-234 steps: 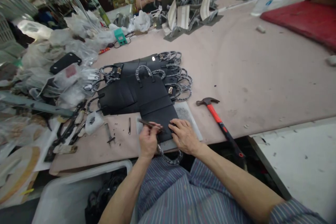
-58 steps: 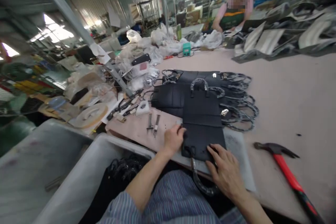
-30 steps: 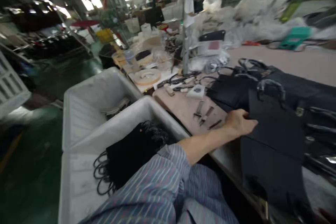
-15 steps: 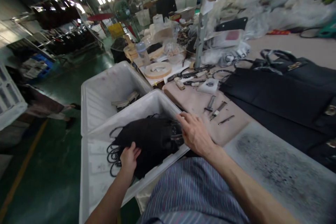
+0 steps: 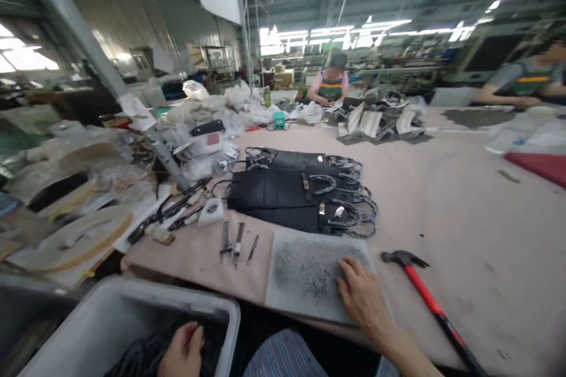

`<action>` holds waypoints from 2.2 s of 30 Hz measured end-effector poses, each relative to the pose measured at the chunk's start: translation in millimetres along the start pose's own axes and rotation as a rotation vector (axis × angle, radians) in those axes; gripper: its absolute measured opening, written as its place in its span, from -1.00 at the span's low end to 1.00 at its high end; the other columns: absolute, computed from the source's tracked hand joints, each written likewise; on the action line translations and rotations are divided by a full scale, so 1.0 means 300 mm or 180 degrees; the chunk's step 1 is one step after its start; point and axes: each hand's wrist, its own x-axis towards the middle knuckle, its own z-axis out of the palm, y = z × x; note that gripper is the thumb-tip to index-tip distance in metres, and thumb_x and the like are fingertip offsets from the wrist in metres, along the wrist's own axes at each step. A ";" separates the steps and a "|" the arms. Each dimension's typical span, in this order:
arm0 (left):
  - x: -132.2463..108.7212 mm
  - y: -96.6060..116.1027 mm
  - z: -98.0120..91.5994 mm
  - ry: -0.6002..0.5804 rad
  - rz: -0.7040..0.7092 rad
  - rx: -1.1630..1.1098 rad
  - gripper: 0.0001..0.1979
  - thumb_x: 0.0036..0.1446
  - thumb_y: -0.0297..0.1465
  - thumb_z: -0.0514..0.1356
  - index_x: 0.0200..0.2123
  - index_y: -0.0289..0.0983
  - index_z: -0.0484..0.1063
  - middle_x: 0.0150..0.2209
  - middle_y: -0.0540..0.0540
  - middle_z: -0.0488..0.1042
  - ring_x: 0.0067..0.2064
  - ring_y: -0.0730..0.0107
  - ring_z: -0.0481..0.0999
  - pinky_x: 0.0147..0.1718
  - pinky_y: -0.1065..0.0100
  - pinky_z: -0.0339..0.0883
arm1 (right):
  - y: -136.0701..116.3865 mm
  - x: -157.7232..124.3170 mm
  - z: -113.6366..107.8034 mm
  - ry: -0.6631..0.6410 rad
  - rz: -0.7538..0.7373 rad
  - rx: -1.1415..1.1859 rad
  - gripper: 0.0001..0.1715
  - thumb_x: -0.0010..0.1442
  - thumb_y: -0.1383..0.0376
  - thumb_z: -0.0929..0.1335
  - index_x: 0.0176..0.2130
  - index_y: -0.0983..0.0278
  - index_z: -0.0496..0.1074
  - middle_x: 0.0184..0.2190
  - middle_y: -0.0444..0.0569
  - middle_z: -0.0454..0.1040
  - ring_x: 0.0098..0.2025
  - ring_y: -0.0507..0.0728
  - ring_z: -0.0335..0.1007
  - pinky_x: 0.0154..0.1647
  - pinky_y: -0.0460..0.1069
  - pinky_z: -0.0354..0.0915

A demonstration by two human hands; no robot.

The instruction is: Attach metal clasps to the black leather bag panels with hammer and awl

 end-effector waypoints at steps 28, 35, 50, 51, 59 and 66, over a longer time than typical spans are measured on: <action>0.203 1.347 1.246 -0.1108 0.3894 0.2354 -0.69 0.25 -0.27 0.28 0.00 -0.30 0.50 0.34 -0.34 0.24 0.41 -0.08 0.12 0.36 -0.09 -0.05 | 0.011 -0.056 -0.004 0.0328 0.0397 -0.0112 -0.52 0.29 0.33 0.31 0.18 0.25 0.38 0.20 0.10 0.46 0.20 0.30 0.38 0.28 0.26 0.17; 0.162 1.407 1.248 -0.0975 0.3605 0.2292 -0.80 0.35 -0.50 0.05 -0.10 -0.34 0.47 0.02 -0.30 0.50 0.12 0.10 0.47 0.21 0.10 0.23 | 0.022 -0.061 0.006 0.0426 0.0395 0.0094 -0.53 0.31 0.29 0.29 0.19 0.21 0.36 0.17 0.10 0.49 0.17 0.33 0.41 0.23 0.28 0.20; -0.463 0.695 0.629 -0.2628 0.6544 0.1158 -0.83 0.35 -0.48 0.10 -0.27 -0.24 0.47 -0.24 -0.08 0.58 0.06 0.31 0.55 0.43 0.07 0.05 | 0.083 -0.075 -0.223 -0.0642 0.3021 0.5109 -0.22 0.19 -0.30 0.27 -0.03 0.26 0.55 -0.07 0.16 0.61 -0.01 0.35 0.57 -0.03 0.22 0.47; -0.488 0.603 0.609 -0.2643 0.6689 0.1164 -0.85 0.34 -0.48 0.14 -0.29 -0.23 0.47 -0.26 -0.04 0.58 0.07 0.33 0.55 0.45 0.04 0.00 | 0.069 -0.087 -0.244 -0.0930 0.3092 0.5033 -0.26 0.12 -0.26 0.37 -0.04 0.27 0.55 -0.08 0.15 0.62 -0.01 0.36 0.56 -0.02 0.21 0.46; -0.467 0.489 0.385 -0.2023 0.4977 0.0533 -0.58 0.33 -0.16 0.19 0.16 -0.23 0.43 0.14 -0.30 0.53 0.31 -0.03 0.41 0.43 -0.18 -0.03 | -0.074 -0.258 -0.249 -0.1023 0.3261 0.4685 -0.45 -0.11 0.07 0.56 -0.13 0.26 0.56 -0.24 0.04 0.65 -0.15 0.33 0.59 -0.06 0.19 0.47; -0.012 0.800 0.485 -0.0338 0.0970 -0.0285 -0.75 -0.05 -0.46 0.42 -0.31 -0.26 0.44 -0.10 -0.27 0.55 0.19 -0.11 0.47 0.20 -0.01 0.32 | -0.174 -0.404 -0.229 -0.0827 0.3882 0.5407 -0.48 -0.11 0.04 0.56 -0.15 0.18 0.56 -0.26 0.01 0.65 -0.18 0.34 0.61 -0.17 0.18 0.51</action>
